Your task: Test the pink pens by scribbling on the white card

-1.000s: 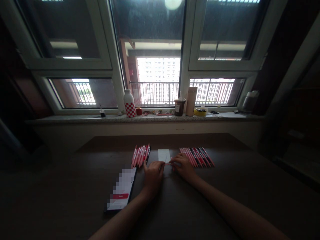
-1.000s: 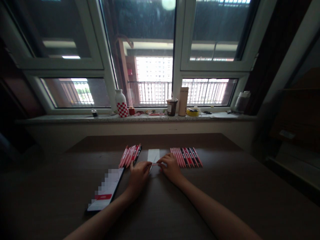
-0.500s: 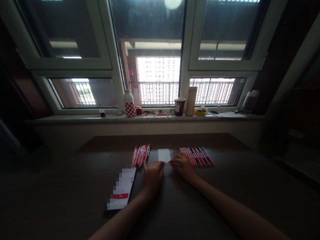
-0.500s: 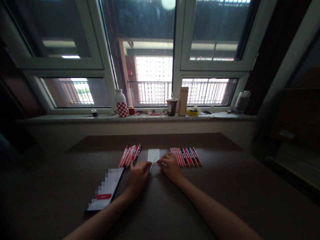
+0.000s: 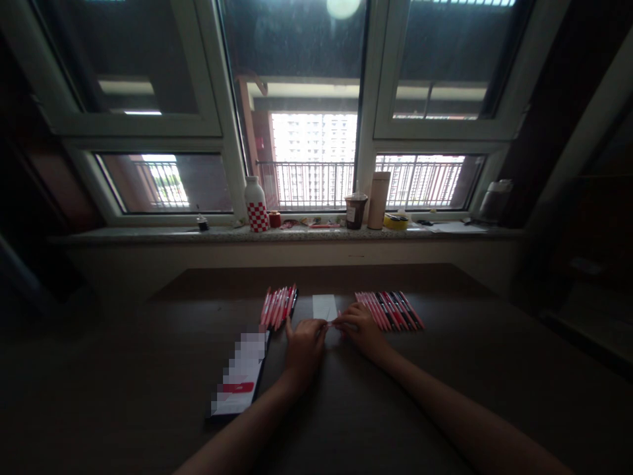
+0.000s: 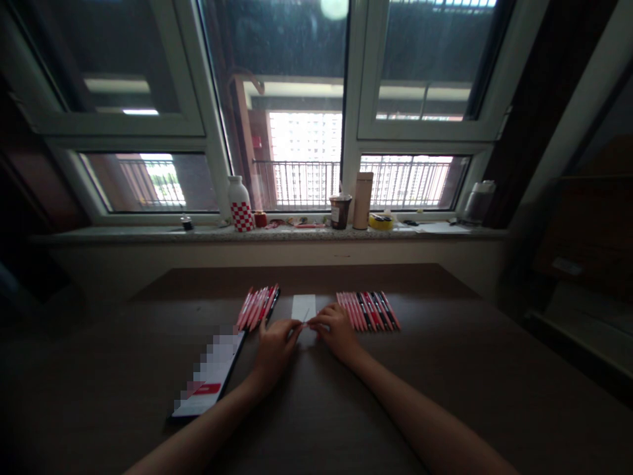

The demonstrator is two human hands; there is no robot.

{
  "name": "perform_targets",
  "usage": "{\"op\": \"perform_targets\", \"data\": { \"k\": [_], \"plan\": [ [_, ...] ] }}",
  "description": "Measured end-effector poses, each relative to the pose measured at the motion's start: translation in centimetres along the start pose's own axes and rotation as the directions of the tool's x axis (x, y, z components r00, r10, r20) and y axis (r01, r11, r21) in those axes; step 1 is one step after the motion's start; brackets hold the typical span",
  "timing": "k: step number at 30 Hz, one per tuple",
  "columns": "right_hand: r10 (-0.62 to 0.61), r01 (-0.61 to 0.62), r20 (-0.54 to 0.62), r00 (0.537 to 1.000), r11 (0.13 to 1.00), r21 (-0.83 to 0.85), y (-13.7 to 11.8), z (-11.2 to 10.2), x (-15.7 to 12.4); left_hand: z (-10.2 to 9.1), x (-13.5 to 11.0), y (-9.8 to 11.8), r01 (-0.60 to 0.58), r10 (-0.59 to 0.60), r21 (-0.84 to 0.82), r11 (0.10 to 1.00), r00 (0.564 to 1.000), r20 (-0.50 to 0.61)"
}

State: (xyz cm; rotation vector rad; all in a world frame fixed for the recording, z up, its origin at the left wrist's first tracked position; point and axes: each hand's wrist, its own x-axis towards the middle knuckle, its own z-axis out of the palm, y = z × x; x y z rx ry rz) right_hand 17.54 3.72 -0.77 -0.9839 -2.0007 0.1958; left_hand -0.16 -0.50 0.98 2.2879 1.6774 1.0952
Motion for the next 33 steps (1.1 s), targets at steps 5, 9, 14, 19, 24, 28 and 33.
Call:
{"op": "perform_targets", "data": {
  "k": [5, 9, 14, 19, 24, 28, 33],
  "plan": [
    [-0.013, 0.013, 0.007, 1.000, 0.999, 0.051, -0.06, 0.00, -0.01, 0.08, -0.04, -0.07, -0.006, 0.006, 0.033, 0.999, 1.000, -0.005],
    [-0.024, 0.024, 0.004, 1.000, 0.997, 0.077, -0.14, 0.00, 0.03, 0.08, -0.06, -0.05, 0.006, -0.006, 0.049, 0.999, 1.000, -0.003],
    [-0.003, 0.002, 0.007, 1.000, 0.994, 0.111, -0.18, 0.00, 0.00, 0.06, -0.02, -0.06, 0.018, -0.018, 0.050, 0.999, 1.000, 0.001],
    [0.086, -0.082, -0.037, 0.996, 0.991, 0.102, 0.06, 0.12, -0.06, -0.02, 0.00, -0.01, 0.020, -0.020, 0.037, 0.999, 1.000, 0.008],
    [0.043, -0.041, -0.021, 0.999, 0.996, 0.078, -0.05, -0.03, 0.07, -0.08, 0.00, 0.05, 0.030, -0.030, 0.025, 0.999, 1.000, 0.005],
    [0.039, -0.038, -0.013, 0.999, 0.997, 0.065, -0.28, -0.15, 0.13, -0.11, 0.00, 0.11, 0.036, -0.037, 0.024, 0.999, 0.999, 0.005],
    [0.052, -0.052, -0.005, 0.999, 0.998, 0.032, -0.32, -0.11, 0.12, -0.10, -0.04, 0.03, 0.030, -0.030, 0.046, 0.998, 1.000, 0.000]
  ]
}}
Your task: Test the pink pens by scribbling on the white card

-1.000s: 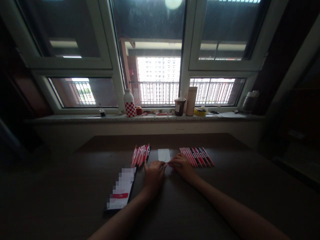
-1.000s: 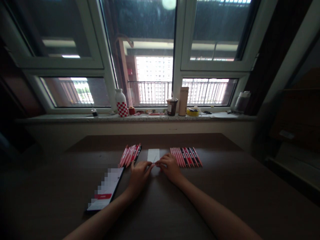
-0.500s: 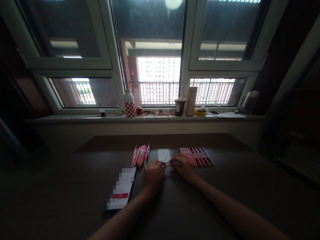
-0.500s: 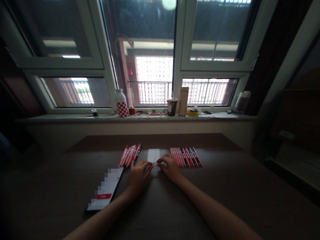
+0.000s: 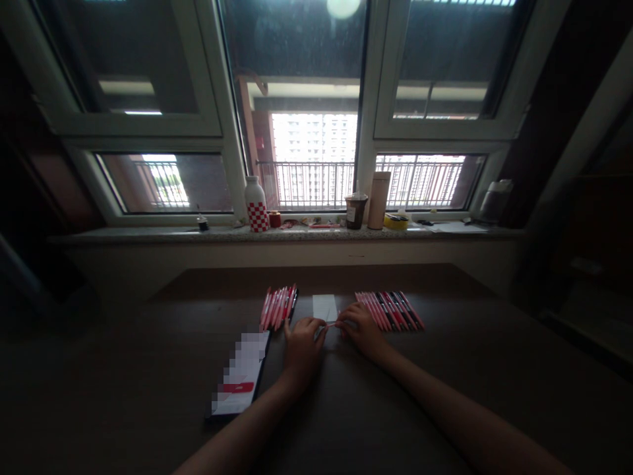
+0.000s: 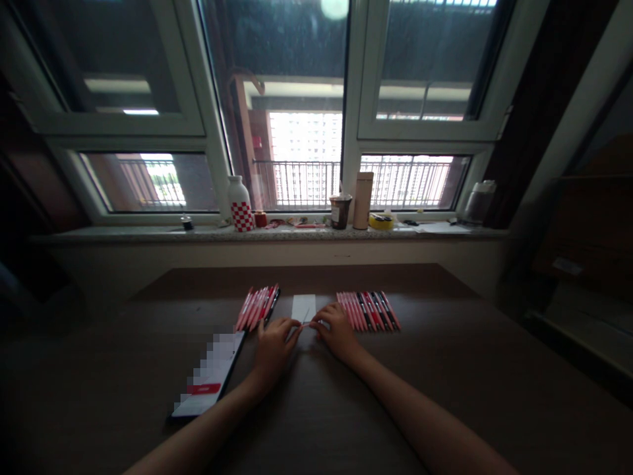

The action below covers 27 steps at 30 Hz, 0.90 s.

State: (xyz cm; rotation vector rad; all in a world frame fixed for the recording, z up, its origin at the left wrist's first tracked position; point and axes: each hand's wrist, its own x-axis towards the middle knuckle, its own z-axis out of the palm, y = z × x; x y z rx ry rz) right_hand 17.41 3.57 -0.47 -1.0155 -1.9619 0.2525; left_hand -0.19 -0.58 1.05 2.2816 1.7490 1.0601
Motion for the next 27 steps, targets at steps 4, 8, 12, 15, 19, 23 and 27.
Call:
{"op": "perform_targets", "data": {
  "k": [4, 8, 12, 15, 19, 23, 27],
  "plan": [
    [0.000, 0.000, 0.005, 1.000, 1.000, -0.017, 0.06, 0.05, 0.01, 0.00, -0.03, -0.07, -0.001, 0.000, 0.009, 1.000, 1.000, 0.007],
    [0.003, -0.002, 0.005, 1.000, 1.000, -0.016, 0.08, 0.05, 0.01, -0.04, -0.03, -0.04, -0.002, 0.002, 0.007, 1.000, 1.000, 0.013],
    [0.001, -0.001, 0.003, 1.000, 1.000, -0.009, 0.07, 0.06, 0.00, 0.05, 0.01, -0.10, 0.001, -0.001, 0.008, 1.000, 1.000, 0.001],
    [0.001, -0.001, -0.009, 1.000, 1.000, -0.004, 0.03, 0.09, -0.02, 0.15, 0.00, -0.18, -0.008, 0.008, 0.012, 1.000, 1.000, -0.012],
    [0.010, -0.010, -0.021, 1.000, 1.000, -0.011, 0.03, 0.09, 0.01, 0.17, -0.08, -0.17, -0.010, 0.011, 0.023, 1.000, 1.000, -0.022],
    [0.038, -0.040, -0.052, 0.998, 0.999, -0.035, 0.36, 0.10, 0.03, 0.04, -0.10, -0.03, -0.003, 0.004, 0.032, 0.999, 1.000, -0.025],
    [0.061, -0.064, -0.037, 0.997, 0.994, -0.085, 0.84, 0.24, -0.12, -0.09, -0.08, 0.12, 0.008, -0.007, 0.045, 0.999, 1.000, -0.023]
  ]
}}
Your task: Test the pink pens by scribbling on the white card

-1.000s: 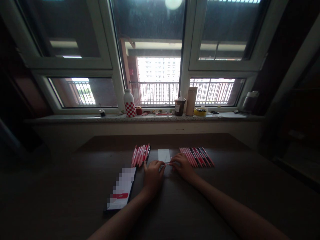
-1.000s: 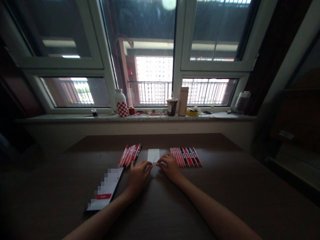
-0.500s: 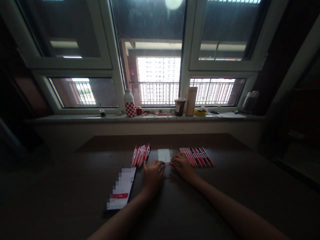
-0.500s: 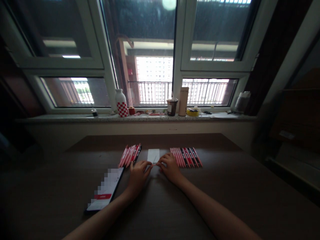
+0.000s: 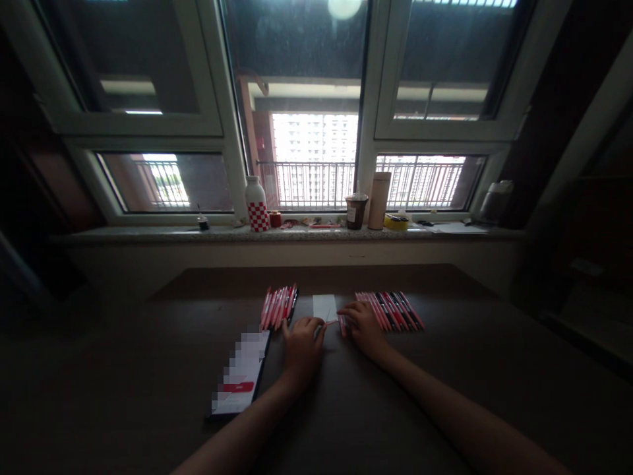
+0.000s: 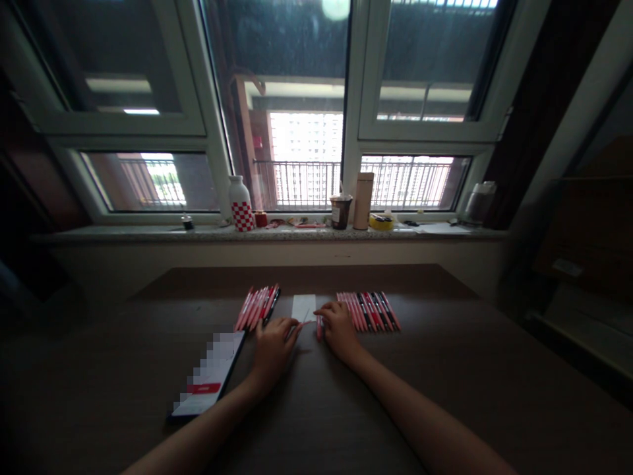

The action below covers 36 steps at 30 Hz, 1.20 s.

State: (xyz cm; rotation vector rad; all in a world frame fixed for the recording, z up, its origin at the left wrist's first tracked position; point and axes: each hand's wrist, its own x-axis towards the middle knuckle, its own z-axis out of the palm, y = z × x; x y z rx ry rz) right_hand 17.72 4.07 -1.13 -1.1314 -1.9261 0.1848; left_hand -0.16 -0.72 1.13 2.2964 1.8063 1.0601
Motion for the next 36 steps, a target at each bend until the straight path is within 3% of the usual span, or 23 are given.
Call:
{"op": "perform_targets", "data": {
  "k": [10, 36],
  "plan": [
    [0.004, 0.005, 0.083, 0.997, 0.995, -0.100, -0.04, 0.13, -0.35, 0.02, -0.03, 0.04, 0.010, -0.010, 0.003, 1.000, 1.000, -0.001],
    [0.031, -0.031, -0.019, 0.999, 1.000, -0.002, -0.21, -0.23, 0.16, 0.01, -0.09, 0.08, 0.012, -0.011, 0.047, 0.999, 0.999, -0.037]
  ]
}}
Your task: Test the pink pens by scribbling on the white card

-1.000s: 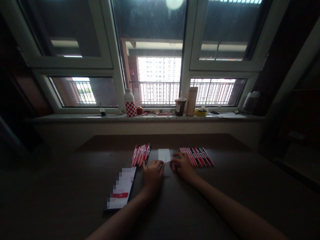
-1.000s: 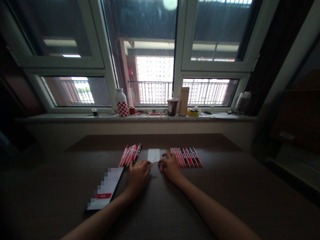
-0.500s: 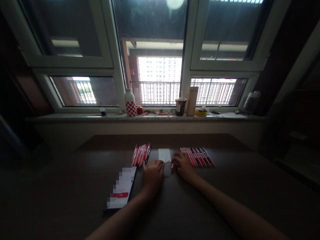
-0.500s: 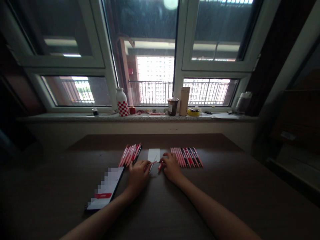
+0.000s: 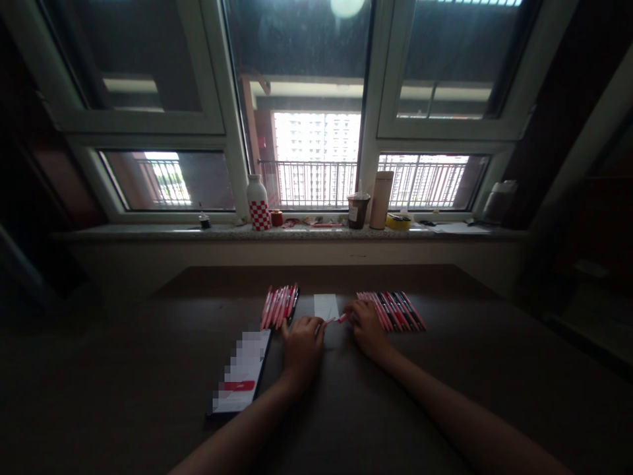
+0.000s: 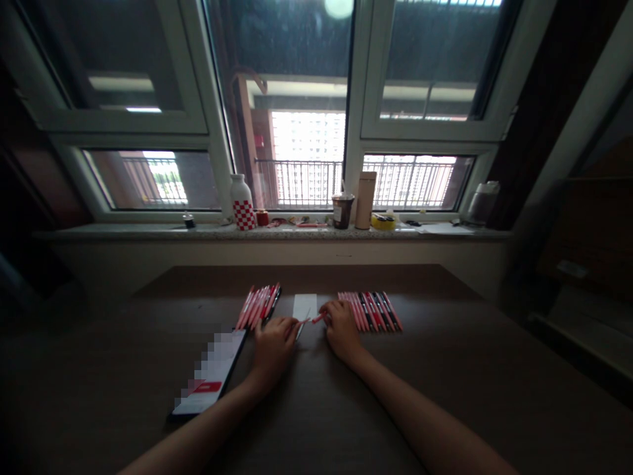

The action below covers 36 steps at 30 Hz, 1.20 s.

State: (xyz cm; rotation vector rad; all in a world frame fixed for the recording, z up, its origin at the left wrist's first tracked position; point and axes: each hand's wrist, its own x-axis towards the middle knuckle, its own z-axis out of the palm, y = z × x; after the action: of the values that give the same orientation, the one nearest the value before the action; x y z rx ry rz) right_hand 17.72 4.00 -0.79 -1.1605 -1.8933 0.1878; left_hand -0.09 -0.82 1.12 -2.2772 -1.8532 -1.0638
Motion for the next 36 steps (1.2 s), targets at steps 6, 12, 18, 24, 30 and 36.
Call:
{"op": "perform_targets", "data": {
  "k": [6, 12, 18, 24, 30, 36],
  "plan": [
    [0.042, -0.043, -0.014, 0.999, 0.996, -0.079, -0.60, -0.38, -0.07, 0.07, -0.02, 0.00, 0.010, -0.010, -0.002, 1.000, 1.000, 0.001],
    [0.060, -0.061, -0.011, 0.998, 0.994, -0.093, -0.82, -0.45, -0.08, 0.08, 0.01, -0.01, 0.009, -0.009, -0.009, 1.000, 1.000, 0.005],
    [0.033, -0.032, 0.002, 0.999, 0.995, -0.098, -0.78, -0.30, -0.12, -0.06, 0.02, 0.03, 0.011, -0.011, -0.005, 1.000, 0.999, 0.033],
    [-0.016, 0.020, 0.033, 0.999, 0.995, -0.097, -0.80, -0.21, -0.21, -0.07, 0.02, -0.02, 0.003, -0.002, -0.013, 1.000, 0.999, 0.047],
    [-0.061, 0.066, 0.047, 0.997, 0.993, -0.097, -0.92, -0.17, -0.32, 0.05, 0.02, -0.16, -0.006, 0.007, -0.025, 1.000, 0.999, 0.054],
    [-0.097, 0.102, 0.061, 0.993, 0.991, -0.089, -0.91, 0.00, -0.32, 0.07, 0.03, -0.18, -0.009, 0.010, -0.032, 0.999, 0.998, 0.057]
  ]
}}
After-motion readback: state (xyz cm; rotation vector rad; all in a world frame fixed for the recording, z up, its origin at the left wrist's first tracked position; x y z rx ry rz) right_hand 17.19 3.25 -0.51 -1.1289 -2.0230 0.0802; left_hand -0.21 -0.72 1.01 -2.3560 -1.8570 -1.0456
